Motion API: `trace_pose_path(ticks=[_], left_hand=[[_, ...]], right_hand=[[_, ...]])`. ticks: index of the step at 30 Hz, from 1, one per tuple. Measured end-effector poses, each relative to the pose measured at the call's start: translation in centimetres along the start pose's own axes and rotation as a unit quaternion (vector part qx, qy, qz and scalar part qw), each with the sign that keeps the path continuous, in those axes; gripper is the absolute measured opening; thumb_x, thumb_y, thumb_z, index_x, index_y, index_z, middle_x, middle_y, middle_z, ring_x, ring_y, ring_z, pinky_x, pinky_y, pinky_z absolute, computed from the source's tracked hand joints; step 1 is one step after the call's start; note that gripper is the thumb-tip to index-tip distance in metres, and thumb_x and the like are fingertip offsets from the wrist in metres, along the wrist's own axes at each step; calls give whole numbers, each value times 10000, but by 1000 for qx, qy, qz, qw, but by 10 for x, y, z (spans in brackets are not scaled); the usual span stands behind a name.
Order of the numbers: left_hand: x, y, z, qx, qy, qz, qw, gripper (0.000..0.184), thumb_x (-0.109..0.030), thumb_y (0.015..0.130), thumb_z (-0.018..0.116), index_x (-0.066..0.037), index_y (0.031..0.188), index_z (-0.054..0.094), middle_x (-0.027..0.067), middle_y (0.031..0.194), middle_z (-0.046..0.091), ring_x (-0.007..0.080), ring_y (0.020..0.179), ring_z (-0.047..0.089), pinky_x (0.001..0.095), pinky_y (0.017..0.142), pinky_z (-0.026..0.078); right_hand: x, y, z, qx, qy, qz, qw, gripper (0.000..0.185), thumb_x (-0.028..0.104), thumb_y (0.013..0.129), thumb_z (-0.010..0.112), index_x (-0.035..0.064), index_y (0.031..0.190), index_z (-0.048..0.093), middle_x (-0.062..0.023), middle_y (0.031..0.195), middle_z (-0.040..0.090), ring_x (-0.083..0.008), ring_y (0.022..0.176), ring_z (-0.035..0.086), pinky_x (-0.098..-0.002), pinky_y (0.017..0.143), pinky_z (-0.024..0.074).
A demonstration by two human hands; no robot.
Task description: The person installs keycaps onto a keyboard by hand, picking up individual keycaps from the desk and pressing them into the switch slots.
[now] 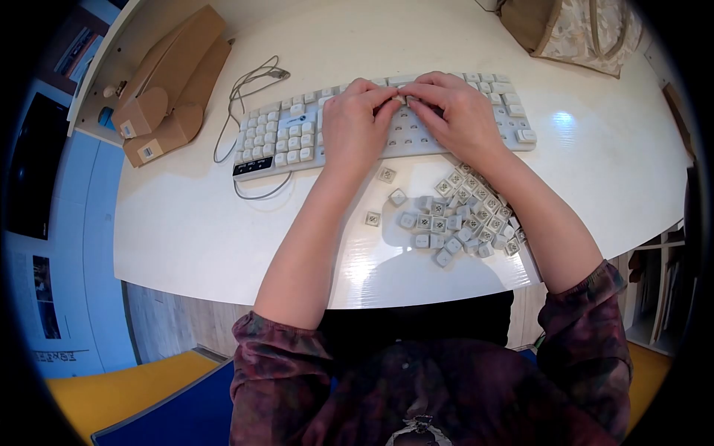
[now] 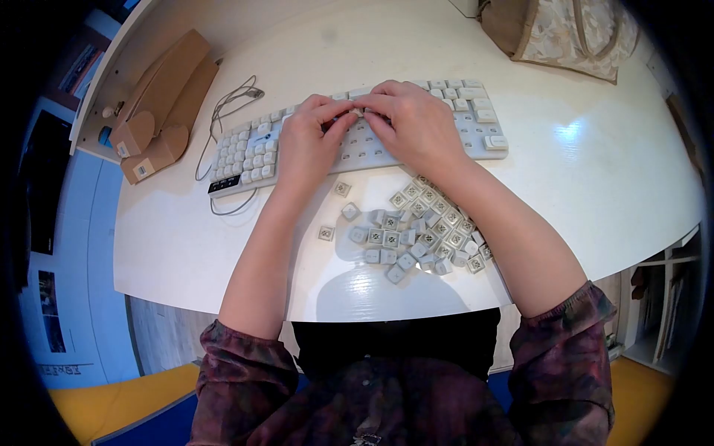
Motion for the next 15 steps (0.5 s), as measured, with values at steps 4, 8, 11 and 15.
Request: trace_pose_path(ticks=[4, 8, 11, 15], left_hand=[[2, 1, 0, 6, -14, -13, 1000, 143, -174, 836, 745, -89, 942, 789, 58, 874, 697, 281, 784, 671, 416, 745, 484], [3, 1, 0, 6, -3, -8, 1000, 136, -169, 840, 744, -86, 937, 790, 61, 875, 698, 284, 771, 673, 416, 732, 498], [3, 2, -2, 9, -20, -17, 1000, 128, -158, 846, 739, -80, 935, 788, 67, 884, 698, 288, 753, 677, 406, 710, 520], [13, 2, -1, 51, -31, -48, 997, 181, -142, 890, 728, -31, 1030, 759, 71, 926, 681, 197, 737, 650, 308, 685, 503]], right_hand=[[4, -1, -2, -11, -16, -7, 1000, 184, 144, 875, 664, 147, 1029, 764, -11, 980, 705, -245, 916, 673, -374, 760, 555], [2, -2, 1, -8, -23, -16, 1000, 180, 124, 863, 666, 150, 1006, 772, -6, 968, 696, -229, 906, 672, -366, 751, 554], [6, -2, 0, -11, -31, -26, 999, 182, 116, 854, 669, 154, 995, 776, -1, 965, 688, -216, 900, 666, -361, 744, 553], [9, -3, 0, -11, -45, -45, 998, 193, 118, 845, 668, 158, 997, 779, 3, 976, 685, -207, 906, 657, -360, 739, 551]])
Point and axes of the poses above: each hand's wrist, its own y-axis towards the middle knuckle, its own z-axis out of the palm, x = y × z, the point moved 8 cm from there along y, towards the middle knuckle
